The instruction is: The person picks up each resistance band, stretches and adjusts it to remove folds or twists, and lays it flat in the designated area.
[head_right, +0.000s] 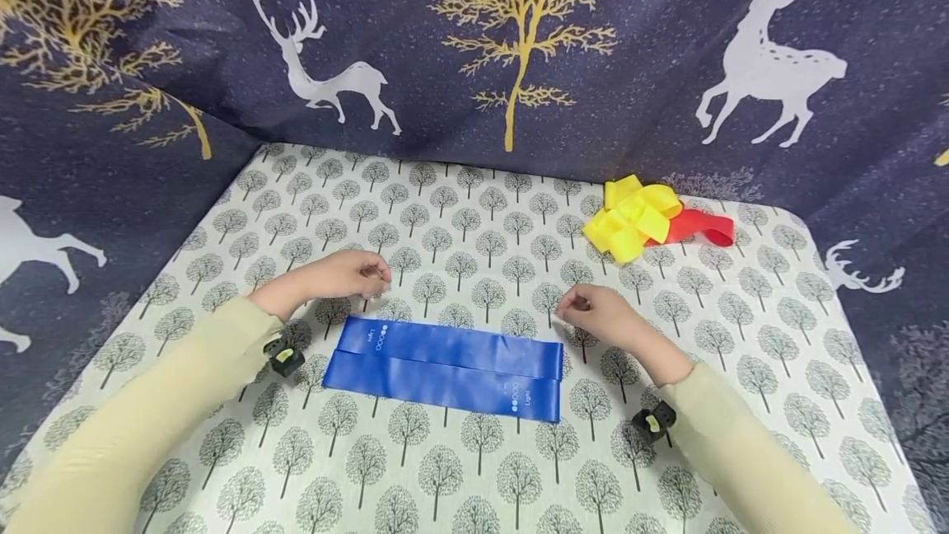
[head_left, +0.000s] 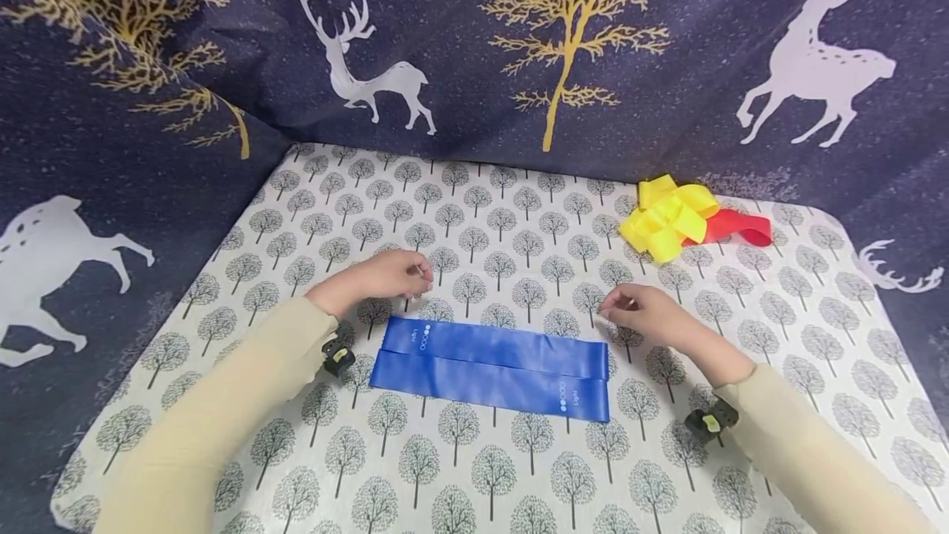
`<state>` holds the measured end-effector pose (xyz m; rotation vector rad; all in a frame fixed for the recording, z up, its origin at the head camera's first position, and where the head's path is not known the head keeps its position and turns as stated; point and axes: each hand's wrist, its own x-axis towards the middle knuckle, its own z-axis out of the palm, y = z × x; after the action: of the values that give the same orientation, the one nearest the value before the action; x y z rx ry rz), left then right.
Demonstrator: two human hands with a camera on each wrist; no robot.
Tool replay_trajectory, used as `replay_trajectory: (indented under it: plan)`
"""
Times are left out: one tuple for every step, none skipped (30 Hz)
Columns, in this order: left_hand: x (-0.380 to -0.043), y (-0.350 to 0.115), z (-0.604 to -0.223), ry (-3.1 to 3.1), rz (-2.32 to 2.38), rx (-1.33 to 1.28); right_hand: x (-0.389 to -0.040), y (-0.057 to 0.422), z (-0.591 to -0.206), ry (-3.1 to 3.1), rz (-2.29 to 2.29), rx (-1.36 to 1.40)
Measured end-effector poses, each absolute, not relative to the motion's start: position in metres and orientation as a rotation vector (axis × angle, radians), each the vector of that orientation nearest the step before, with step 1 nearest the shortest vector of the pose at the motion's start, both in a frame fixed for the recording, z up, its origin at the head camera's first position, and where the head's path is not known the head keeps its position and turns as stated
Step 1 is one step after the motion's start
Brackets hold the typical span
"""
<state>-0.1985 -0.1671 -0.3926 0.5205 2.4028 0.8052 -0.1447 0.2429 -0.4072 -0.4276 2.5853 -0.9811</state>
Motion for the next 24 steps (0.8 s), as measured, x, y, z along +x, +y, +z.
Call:
replay_trajectory:
  plan:
    - [-0.2, -0.164, -0.392, 2.403, 0.816, 0.523, -0.146, 0.244, -0.406, 2.59, -0.992, -0.404]
    - [-0.201, -0.161, -0.391, 2.408, 0.822, 0.526, -0.147, 0.246, -0.405, 2.595, -1.005, -0.378]
    - [-0.202, -0.158, -0.39, 2.408, 0.833, 0.524, -0.147, 0.247, -0.404, 2.6, -1.014, -0.353]
    - [-0.203, -0.155, -0.389, 2.405, 0.85, 0.529, -0.148, 0.249, -0.403, 2.602, -1.028, -0.332]
    - [-0.204, -0.152, -0.388, 2.401, 0.867, 0.528, -0.148, 0.25, -0.402, 2.605, -1.045, -0.315]
    - [-0.205, -0.149, -0.388, 2.392, 0.887, 0.526, -0.149, 0.252, -0.401, 2.609, -1.059, -0.298]
    - [-0.206, -0.147, -0.387, 2.382, 0.906, 0.518, -0.149, 0.253, -0.4, 2.611, -1.072, -0.283]
    - [-0.207, -0.144, -0.386, 2.376, 0.922, 0.517, -0.15, 0.254, -0.399, 2.618, -1.08, -0.277]
    - [-0.209, -0.142, -0.385, 2.37, 0.937, 0.515, -0.15, 0.255, -0.398, 2.621, -1.092, -0.265]
    - [-0.209, -0.14, -0.385, 2.363, 0.951, 0.508, -0.151, 0.256, -0.397, 2.623, -1.103, -0.256]
    - [-0.21, -0.138, -0.385, 2.362, 0.961, 0.498, -0.152, 0.257, -0.397, 2.632, -1.103, -0.247]
    - [-0.211, -0.136, -0.385, 2.361, 0.97, 0.494, -0.152, 0.258, -0.397, 2.635, -1.105, -0.234]
    - [-0.212, -0.134, -0.384, 2.366, 0.974, 0.494, -0.153, 0.259, -0.396, 2.636, -1.106, -0.219]
    - [-0.213, -0.132, -0.384, 2.372, 0.978, 0.498, -0.153, 0.26, -0.396, 2.64, -1.102, -0.205]
    - [-0.214, -0.129, -0.384, 2.372, 0.987, 0.493, -0.153, 0.26, -0.396, 2.64, -1.107, -0.184]
    - [-0.215, -0.127, -0.385, 2.382, 0.988, 0.502, -0.154, 0.261, -0.395, 2.643, -1.104, -0.172]
    - [-0.216, -0.125, -0.385, 2.394, 0.985, 0.512, -0.154, 0.262, -0.394, 2.646, -1.103, -0.153]
    - [-0.216, -0.122, -0.385, 2.404, 0.981, 0.518, -0.154, 0.264, -0.394, 2.646, -1.103, -0.134]
    - [-0.217, -0.119, -0.384, 2.414, 0.979, 0.525, -0.154, 0.265, -0.393, 2.65, -1.1, -0.119]
    - [-0.217, -0.116, -0.384, 2.417, 0.987, 0.529, -0.155, 0.267, -0.392, 2.653, -1.099, -0.106]
    - [-0.217, -0.113, -0.384, 2.417, 0.994, 0.531, -0.155, 0.268, -0.391, 2.655, -1.099, -0.091]
    - [-0.218, -0.11, -0.383, 2.421, 0.998, 0.536, -0.155, 0.27, -0.391, 2.654, -1.098, -0.079]
    - [-0.217, -0.107, -0.382, 2.412, 1.014, 0.532, -0.156, 0.271, -0.39, 2.654, -1.102, -0.065]
    - [-0.218, -0.104, -0.381, 2.399, 1.035, 0.525, -0.156, 0.273, -0.39, 2.66, -1.1, -0.058]
